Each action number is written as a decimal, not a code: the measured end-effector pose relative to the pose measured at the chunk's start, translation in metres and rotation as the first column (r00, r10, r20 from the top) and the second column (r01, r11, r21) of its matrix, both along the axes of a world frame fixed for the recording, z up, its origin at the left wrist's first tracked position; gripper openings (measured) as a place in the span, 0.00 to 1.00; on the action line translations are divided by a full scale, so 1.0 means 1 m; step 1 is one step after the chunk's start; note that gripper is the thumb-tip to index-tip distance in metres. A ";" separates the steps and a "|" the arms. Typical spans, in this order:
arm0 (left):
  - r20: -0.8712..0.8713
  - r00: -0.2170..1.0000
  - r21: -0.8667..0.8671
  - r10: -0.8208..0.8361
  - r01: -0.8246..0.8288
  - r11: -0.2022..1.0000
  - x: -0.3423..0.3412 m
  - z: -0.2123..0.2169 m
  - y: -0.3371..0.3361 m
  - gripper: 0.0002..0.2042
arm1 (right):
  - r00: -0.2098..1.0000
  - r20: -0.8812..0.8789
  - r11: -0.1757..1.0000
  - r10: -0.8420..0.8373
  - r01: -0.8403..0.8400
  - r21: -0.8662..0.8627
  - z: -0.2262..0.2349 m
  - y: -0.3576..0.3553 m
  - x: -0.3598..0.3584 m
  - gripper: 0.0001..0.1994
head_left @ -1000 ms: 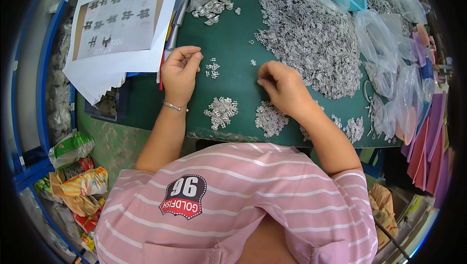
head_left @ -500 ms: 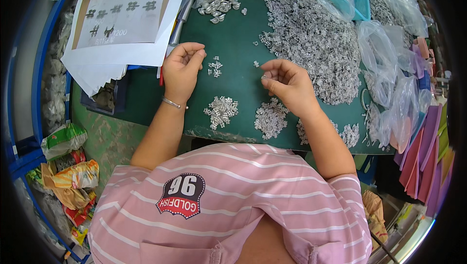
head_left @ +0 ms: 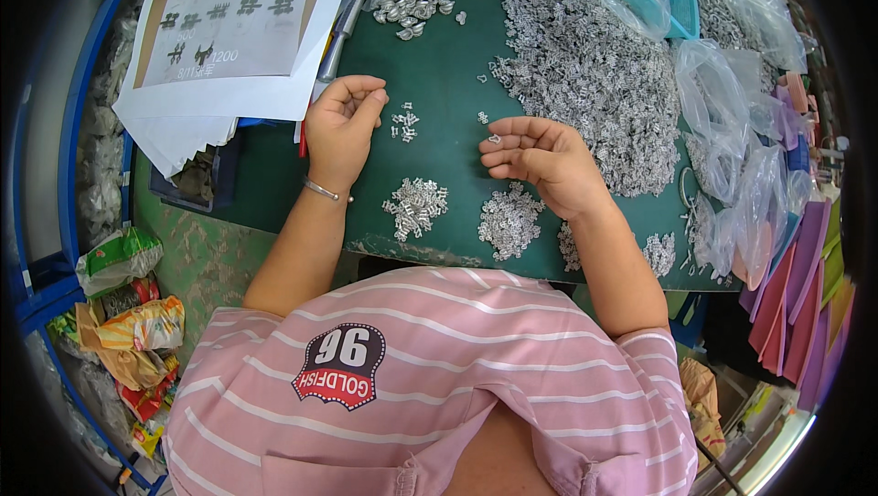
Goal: The person sorts through a pile of small metal pieces on a green table, picking them up and organizing them into smaller groups by hand.
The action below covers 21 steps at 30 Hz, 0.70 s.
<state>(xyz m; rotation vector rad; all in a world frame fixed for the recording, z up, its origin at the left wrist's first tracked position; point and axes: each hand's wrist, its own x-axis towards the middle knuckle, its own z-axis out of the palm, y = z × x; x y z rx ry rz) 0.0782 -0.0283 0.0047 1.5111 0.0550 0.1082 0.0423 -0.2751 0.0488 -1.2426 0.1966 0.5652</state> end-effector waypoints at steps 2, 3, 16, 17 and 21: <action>-0.002 1.000 0.001 -0.002 0.002 1.000 0.000 0.001 0.001 0.06 | 1.000 -0.012 1.000 -0.003 0.004 0.017 -0.001 -0.001 0.000 0.17; -0.005 1.000 -0.001 -0.006 0.006 1.000 0.000 0.001 0.001 0.06 | 1.000 -0.014 1.000 -0.005 0.005 0.025 -0.001 -0.001 0.000 0.17; -0.005 1.000 -0.001 -0.009 0.009 1.000 0.001 0.001 0.001 0.06 | 0.998 0.041 0.997 -0.044 0.046 -0.054 -0.003 0.006 -0.002 0.13; -0.011 1.000 0.002 -0.006 0.006 1.000 0.000 0.001 0.001 0.06 | 0.998 0.047 0.997 -0.049 0.052 -0.064 -0.002 0.007 -0.001 0.13; -0.036 0.999 0.002 0.002 -0.002 1.000 0.000 0.001 0.001 0.06 | 0.997 0.049 0.996 -0.063 0.066 -0.063 -0.001 0.008 0.000 0.10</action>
